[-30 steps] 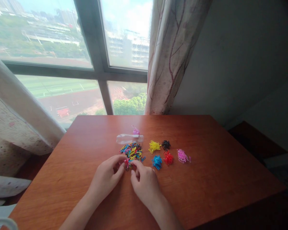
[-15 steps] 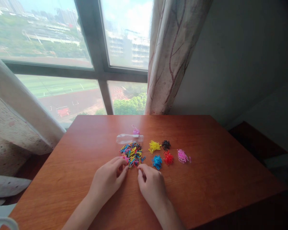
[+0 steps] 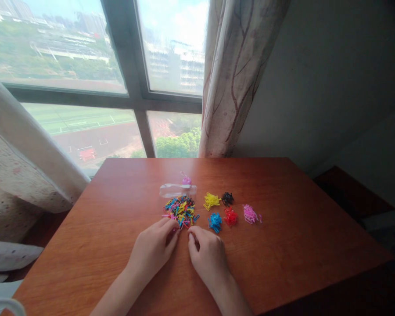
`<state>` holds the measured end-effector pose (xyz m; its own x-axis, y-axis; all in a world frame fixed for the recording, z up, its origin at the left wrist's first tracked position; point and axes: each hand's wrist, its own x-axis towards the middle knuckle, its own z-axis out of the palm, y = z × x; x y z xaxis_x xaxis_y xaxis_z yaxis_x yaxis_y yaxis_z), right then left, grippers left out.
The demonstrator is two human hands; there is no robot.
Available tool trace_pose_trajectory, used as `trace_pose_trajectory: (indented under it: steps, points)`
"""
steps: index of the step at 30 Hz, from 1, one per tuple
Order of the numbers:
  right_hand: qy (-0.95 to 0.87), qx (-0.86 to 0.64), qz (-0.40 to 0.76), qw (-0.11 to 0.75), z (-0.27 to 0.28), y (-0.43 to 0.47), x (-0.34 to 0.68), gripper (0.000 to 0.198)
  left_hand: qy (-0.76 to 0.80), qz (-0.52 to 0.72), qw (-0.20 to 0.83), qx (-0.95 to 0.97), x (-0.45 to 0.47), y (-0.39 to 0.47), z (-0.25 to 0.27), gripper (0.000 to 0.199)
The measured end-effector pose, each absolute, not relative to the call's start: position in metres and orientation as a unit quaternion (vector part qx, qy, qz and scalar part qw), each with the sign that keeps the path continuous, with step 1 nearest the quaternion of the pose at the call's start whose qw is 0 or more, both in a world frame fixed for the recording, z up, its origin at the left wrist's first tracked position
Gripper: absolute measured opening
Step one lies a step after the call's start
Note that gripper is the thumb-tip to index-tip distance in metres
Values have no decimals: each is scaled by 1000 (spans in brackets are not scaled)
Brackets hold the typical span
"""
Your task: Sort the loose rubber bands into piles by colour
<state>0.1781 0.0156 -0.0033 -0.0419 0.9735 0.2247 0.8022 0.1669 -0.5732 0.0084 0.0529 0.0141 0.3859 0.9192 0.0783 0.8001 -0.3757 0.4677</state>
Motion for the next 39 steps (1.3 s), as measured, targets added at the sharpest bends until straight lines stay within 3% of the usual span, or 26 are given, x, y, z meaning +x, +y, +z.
trace_pose_trajectory:
  steps: [13, 23, 39]
  points:
    - [-705, -630, 144, 293, -7, 15, 178, 20, 558, 211, 147, 789, 7, 55, 10, 24]
    - [-702, -659, 137, 235, -1, 20, 159, 3, 544, 219, 141, 798, 4, 57, 8, 20]
    - [-684, -669, 108, 268, -4, 23, 154, 11, 559, 213, 148, 787, 1, 56, 12, 21]
